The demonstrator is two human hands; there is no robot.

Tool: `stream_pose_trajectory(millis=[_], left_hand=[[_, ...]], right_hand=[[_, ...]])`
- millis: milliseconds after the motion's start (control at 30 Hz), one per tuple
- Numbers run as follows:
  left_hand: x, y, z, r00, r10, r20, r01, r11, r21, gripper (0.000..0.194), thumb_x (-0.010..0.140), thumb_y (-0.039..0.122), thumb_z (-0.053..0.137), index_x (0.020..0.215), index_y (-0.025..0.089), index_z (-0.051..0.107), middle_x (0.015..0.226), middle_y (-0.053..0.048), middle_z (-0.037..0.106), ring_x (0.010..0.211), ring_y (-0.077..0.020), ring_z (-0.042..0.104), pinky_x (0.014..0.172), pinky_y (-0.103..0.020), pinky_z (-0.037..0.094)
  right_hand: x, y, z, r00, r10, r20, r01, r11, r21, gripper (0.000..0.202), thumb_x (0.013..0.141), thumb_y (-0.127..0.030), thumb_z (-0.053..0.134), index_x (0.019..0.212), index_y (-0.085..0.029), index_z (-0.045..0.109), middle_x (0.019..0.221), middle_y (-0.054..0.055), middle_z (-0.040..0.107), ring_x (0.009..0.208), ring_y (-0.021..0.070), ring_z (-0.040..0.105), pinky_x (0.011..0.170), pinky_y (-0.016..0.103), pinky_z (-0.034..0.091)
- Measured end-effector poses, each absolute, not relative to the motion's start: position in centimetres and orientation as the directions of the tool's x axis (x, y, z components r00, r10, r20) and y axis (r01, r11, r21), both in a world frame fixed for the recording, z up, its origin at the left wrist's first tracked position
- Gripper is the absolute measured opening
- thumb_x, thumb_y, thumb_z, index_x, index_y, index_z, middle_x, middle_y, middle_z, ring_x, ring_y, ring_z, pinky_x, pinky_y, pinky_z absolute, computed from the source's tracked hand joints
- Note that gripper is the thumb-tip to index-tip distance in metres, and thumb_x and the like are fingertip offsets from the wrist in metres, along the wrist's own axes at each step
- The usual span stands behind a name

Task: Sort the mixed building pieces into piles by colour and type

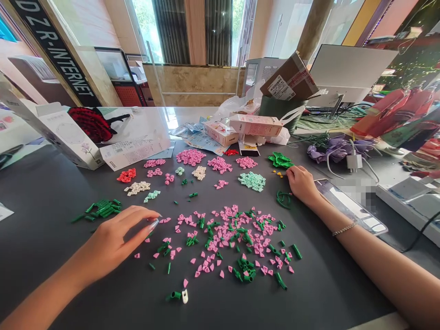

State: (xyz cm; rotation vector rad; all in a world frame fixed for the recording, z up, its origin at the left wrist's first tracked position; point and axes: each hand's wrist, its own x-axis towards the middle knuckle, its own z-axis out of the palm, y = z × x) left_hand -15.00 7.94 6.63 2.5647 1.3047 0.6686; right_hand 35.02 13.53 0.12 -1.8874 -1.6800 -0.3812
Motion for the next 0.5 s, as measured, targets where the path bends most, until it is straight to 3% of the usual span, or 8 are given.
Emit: stream_pose_trajectory(millis=[200, 367, 500], left_hand=[[-16.3, 9.0, 6.0, 0.630, 0.694, 0.348, 0.676, -0.711, 0.193, 0.022, 0.094, 0.036, 0.044, 0.113, 0.033, 0.054, 0.107, 0.004, 0.063, 0.098, -0.0111, 0.063, 0.083, -0.018, 0.050], [-16.5, 9.0, 5.5, 0.645, 0.668, 0.372, 0.658, -0.733, 0.173, 0.023, 0.093, 0.035, 0.044, 0.113, 0.035, 0.054, 0.107, 0.006, 0.063, 0.098, -0.0101, 0.063, 0.084, -0.015, 0.049], [-16.2, 8.4, 5.4, 0.574, 0.736, 0.360, 0.711, -0.666, 0.228, 0.022, 0.094, 0.039, 0.040, 0.111, 0.037, 0.054, 0.108, 0.008, 0.062, 0.100, -0.0106, 0.061, 0.089, -0.018, 0.046]], right_hand=[[34.5, 13.0, 0.6, 0.201, 0.774, 0.601, 0.953, -0.012, -0.304, 0.029, 0.087, -0.030, 0.035, 0.072, -0.021, 0.057, 0.074, 0.010, 0.064, 0.075, 0.0237, 0.058, 0.070, 0.034, 0.043], [33.9, 11.8, 2.5, 0.229, 0.757, 0.611, 0.940, -0.009, -0.341, 0.028, 0.087, -0.034, 0.039, 0.078, -0.019, 0.061, 0.081, 0.011, 0.066, 0.079, 0.0241, 0.061, 0.072, 0.035, 0.045], [34.6, 9.9, 4.4, 0.018, 0.909, 0.416, 0.935, 0.133, -0.330, 0.024, 0.083, -0.038, 0.050, 0.082, -0.021, 0.067, 0.078, 0.006, 0.069, 0.065, 0.0200, 0.061, 0.065, 0.032, 0.045]])
